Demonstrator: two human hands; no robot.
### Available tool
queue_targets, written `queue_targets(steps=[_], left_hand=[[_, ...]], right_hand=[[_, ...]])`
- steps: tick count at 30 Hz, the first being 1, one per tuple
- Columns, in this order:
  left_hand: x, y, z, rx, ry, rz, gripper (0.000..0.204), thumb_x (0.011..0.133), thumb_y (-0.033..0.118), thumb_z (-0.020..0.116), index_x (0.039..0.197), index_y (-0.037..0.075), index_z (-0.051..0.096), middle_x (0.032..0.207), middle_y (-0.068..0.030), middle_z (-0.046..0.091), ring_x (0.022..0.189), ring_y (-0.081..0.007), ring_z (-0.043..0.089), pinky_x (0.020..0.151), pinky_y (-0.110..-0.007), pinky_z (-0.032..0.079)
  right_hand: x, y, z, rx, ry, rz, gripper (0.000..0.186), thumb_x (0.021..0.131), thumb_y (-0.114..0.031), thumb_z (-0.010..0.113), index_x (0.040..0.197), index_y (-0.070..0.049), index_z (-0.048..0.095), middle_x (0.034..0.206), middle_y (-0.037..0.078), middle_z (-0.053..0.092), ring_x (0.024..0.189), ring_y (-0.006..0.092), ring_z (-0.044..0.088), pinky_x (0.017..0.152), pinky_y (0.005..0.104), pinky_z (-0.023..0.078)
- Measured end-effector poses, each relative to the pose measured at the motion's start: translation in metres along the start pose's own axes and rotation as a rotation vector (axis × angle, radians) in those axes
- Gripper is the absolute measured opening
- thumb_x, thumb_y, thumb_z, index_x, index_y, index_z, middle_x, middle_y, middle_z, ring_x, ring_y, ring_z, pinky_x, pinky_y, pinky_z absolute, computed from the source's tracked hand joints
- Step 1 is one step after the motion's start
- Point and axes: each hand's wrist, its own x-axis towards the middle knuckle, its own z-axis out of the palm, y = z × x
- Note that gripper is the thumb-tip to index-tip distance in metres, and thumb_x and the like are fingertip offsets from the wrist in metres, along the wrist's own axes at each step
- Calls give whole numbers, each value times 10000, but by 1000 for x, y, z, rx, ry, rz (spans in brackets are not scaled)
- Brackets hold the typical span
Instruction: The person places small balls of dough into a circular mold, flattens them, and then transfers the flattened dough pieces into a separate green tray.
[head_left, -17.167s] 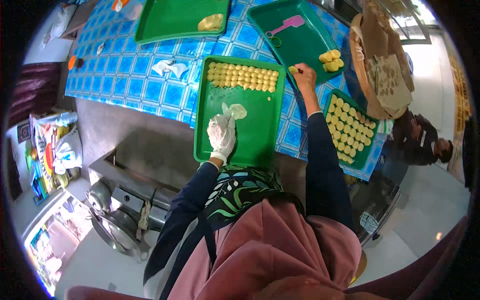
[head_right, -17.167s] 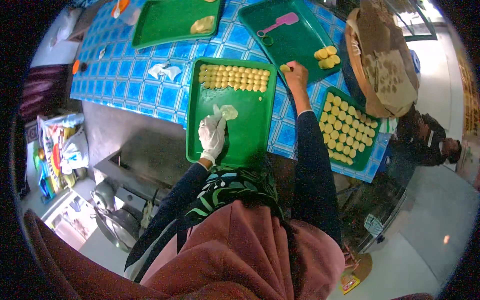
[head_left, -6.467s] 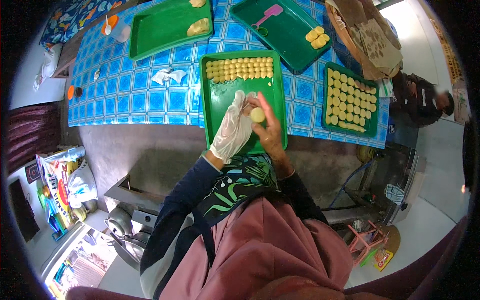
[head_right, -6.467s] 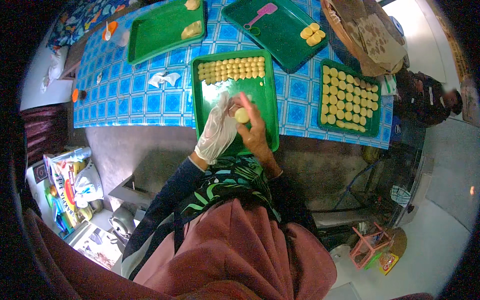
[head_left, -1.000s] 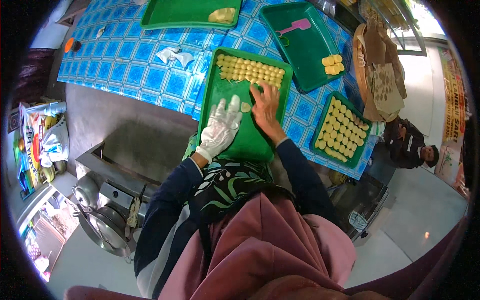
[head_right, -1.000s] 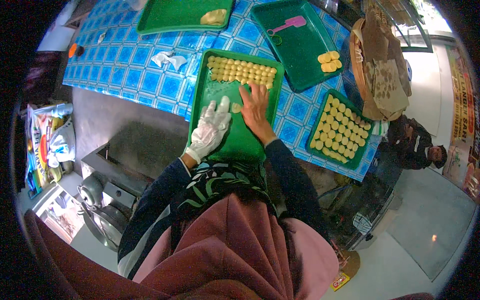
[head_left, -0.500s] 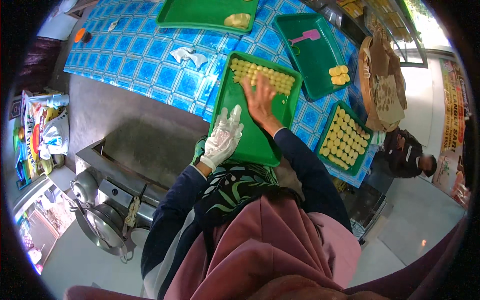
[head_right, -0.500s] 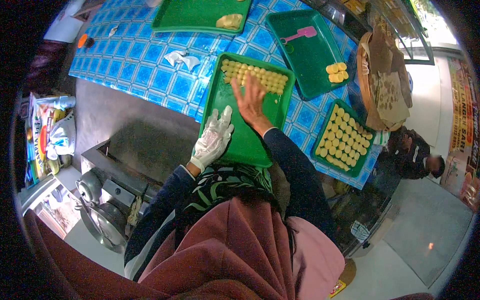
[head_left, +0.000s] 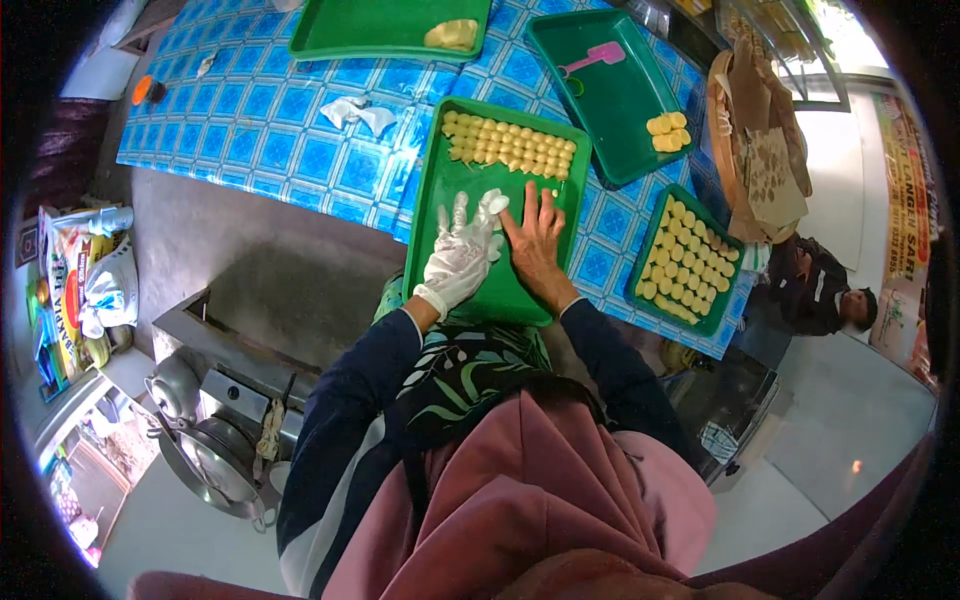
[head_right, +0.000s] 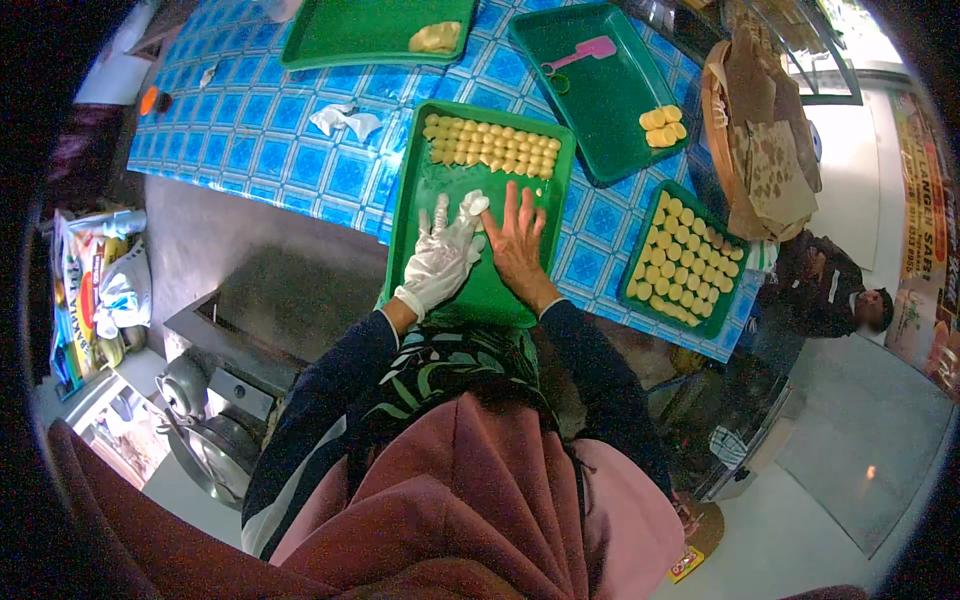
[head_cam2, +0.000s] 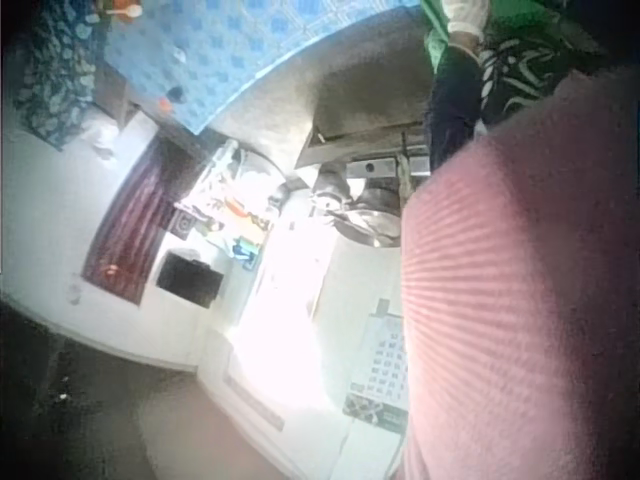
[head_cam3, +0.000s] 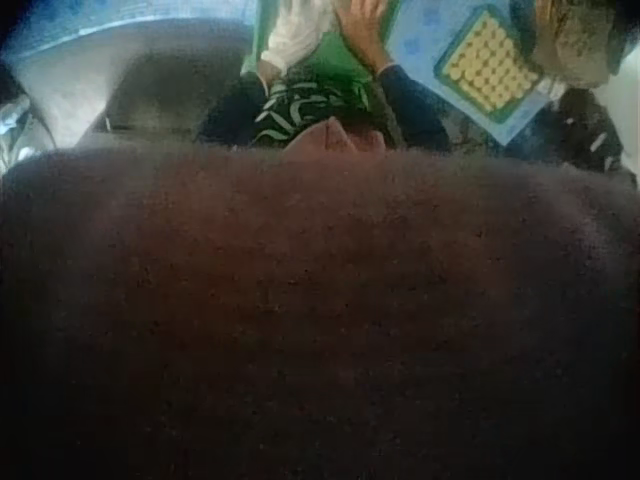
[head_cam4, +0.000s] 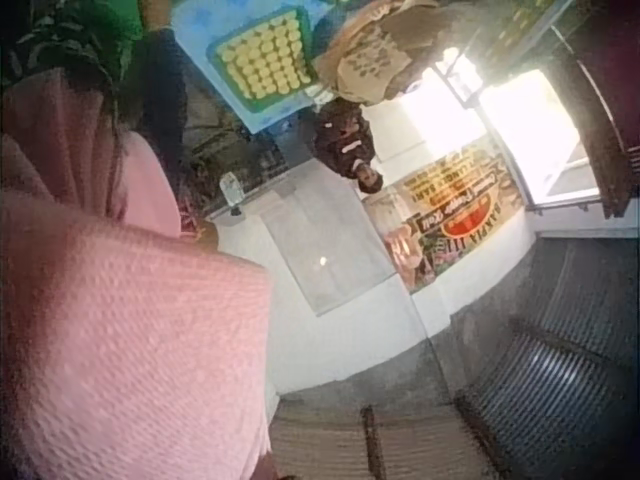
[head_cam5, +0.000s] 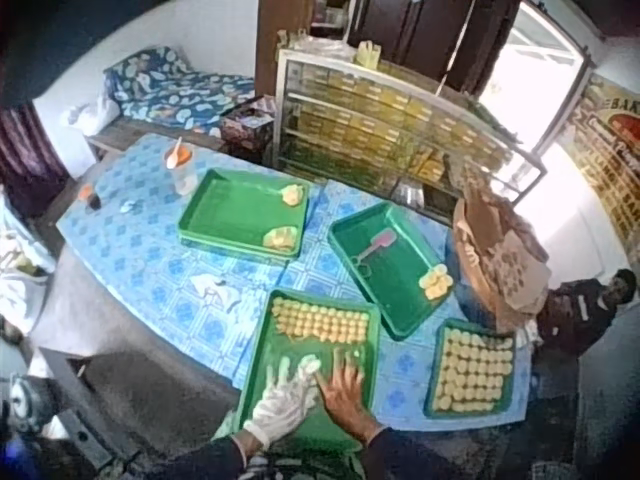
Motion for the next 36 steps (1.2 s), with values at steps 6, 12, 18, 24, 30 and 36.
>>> queue_targets(steps=[6,12,18,24,30,36], left_hand=[[2,1,-9,-101,-34,-3,702,1059,275,502,1656,135,159,1707,-105,222,1485,-517,304,1175,-680,253],[-10,3,0,-6,-7,41,699,1052,283,511,1661,211,175,1693,-127,242,1478,-531,307,1167,-685,260],[-8,5,-9,-146,-52,-58,700,1039,253,529,1655,235,199,1702,-61,249,1508,-521,240,1180,-714,177],[-29,-16,8,-333,216,-109,630,1043,215,529,1624,163,290,1662,-159,313,1496,-451,308,1219,-582,243],[-33,-15,1,-493,252,-183,644,1052,232,522,1621,91,257,1588,-324,323,1401,-502,401,1137,-503,386],[-38,-15,7,-535,234,-255,661,1045,177,529,1627,69,235,1596,-269,357,1454,-484,348,1156,-503,359]], right_hand=[[-5,11,0,38,-2,11,644,836,57,609,1444,-149,562,1622,351,173,1469,586,177,1076,713,238],[-16,3,-9,82,-51,43,635,849,87,584,1446,-126,552,1616,363,165,1470,597,163,1072,736,240],[-27,0,-9,94,-83,53,677,819,111,581,1458,-109,537,1604,360,197,1460,579,198,1077,733,222],[21,14,-10,207,173,10,790,780,142,584,1519,-115,475,1597,330,238,1454,556,223,1073,695,238],[86,3,30,-31,347,-26,809,827,69,570,1581,-154,380,1612,322,247,1409,522,337,1063,651,268],[85,5,37,-27,312,-96,811,865,9,565,1613,-181,318,1618,327,220,1424,488,326,1068,627,276]])
